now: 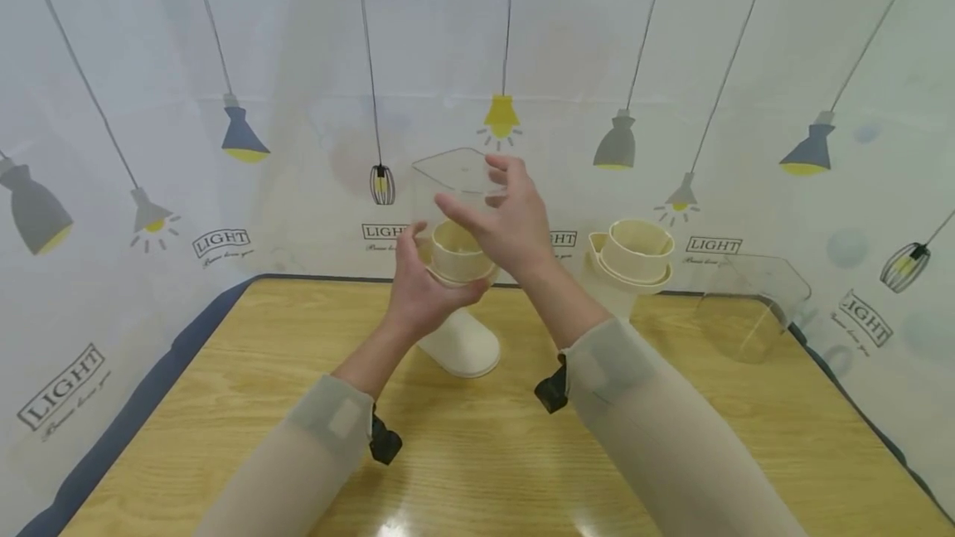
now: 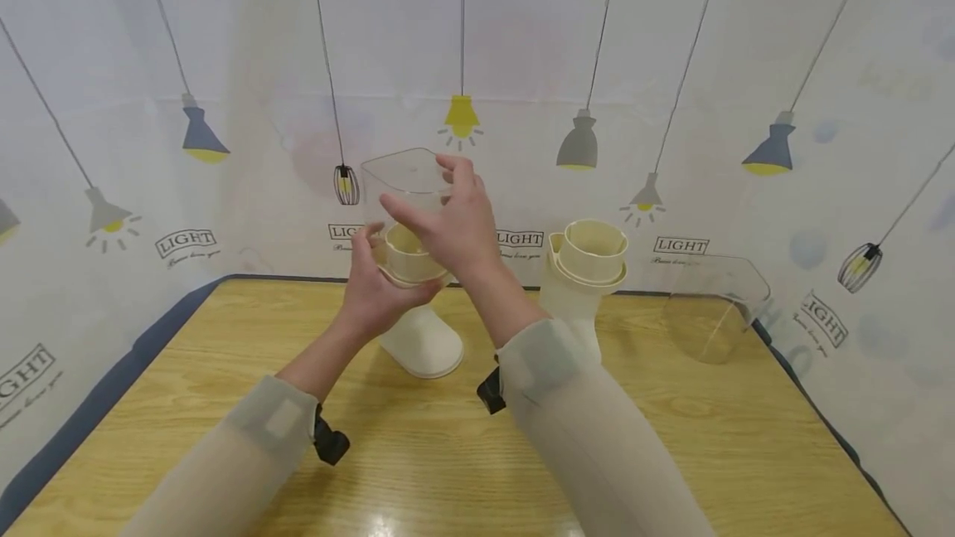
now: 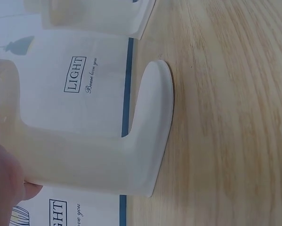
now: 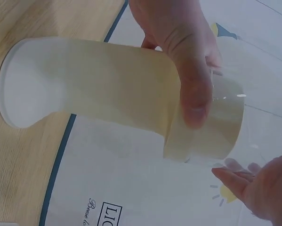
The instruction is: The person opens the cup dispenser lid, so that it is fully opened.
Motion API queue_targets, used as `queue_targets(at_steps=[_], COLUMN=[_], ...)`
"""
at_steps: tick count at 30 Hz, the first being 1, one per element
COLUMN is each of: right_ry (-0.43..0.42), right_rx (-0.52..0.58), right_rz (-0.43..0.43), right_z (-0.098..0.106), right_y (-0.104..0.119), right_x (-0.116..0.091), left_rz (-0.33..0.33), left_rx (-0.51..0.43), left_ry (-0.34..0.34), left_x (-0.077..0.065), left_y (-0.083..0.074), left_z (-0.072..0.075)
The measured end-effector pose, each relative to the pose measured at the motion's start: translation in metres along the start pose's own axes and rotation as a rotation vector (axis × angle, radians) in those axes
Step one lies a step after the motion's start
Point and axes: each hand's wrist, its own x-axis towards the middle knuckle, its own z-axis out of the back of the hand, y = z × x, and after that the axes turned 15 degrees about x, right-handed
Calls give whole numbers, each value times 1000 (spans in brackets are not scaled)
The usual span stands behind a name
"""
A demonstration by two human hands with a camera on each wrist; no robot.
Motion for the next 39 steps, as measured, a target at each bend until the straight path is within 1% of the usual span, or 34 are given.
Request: queue_targets(at_steps=[2,7,10,16,20,23,26,29,32,36,39], right_ry=[6,44,47,-10,-34,-47,-63,-79,-89,-95,-97], right_rx=[-29,-170,-197,-139,-89,-58,-12,39,80,103,100], right_rz=[21,112,131,153,187,210,221,218,215,219,219], right_z=[-1,-5,-7,-3,3,7,11,17,24,38,50], right_y=[1,8,9,7,10,15,21,27,32,36,37], right_x=[-2,-7,-8,-9,-10,-10,-11,-13,-17,-22,-26], left_rz=[1,-5,-8,-22,-1,10,15,32,67,111,137], left_rx=[-9,-38,-47,-71,-76,-102,-125,-97,-58,-40,-29], left_ry=[6,27,30,70,89,90,69,28,0,-1,-1], left_x=[0,0,0,0,0,-1,-4,-8,-13,-17,-17], left_y=[1,2,4,6,6,6,3,-1,-6,-12,-14], left_z=[0,1,1,3,5,5,4,1,-2,-6,-7])
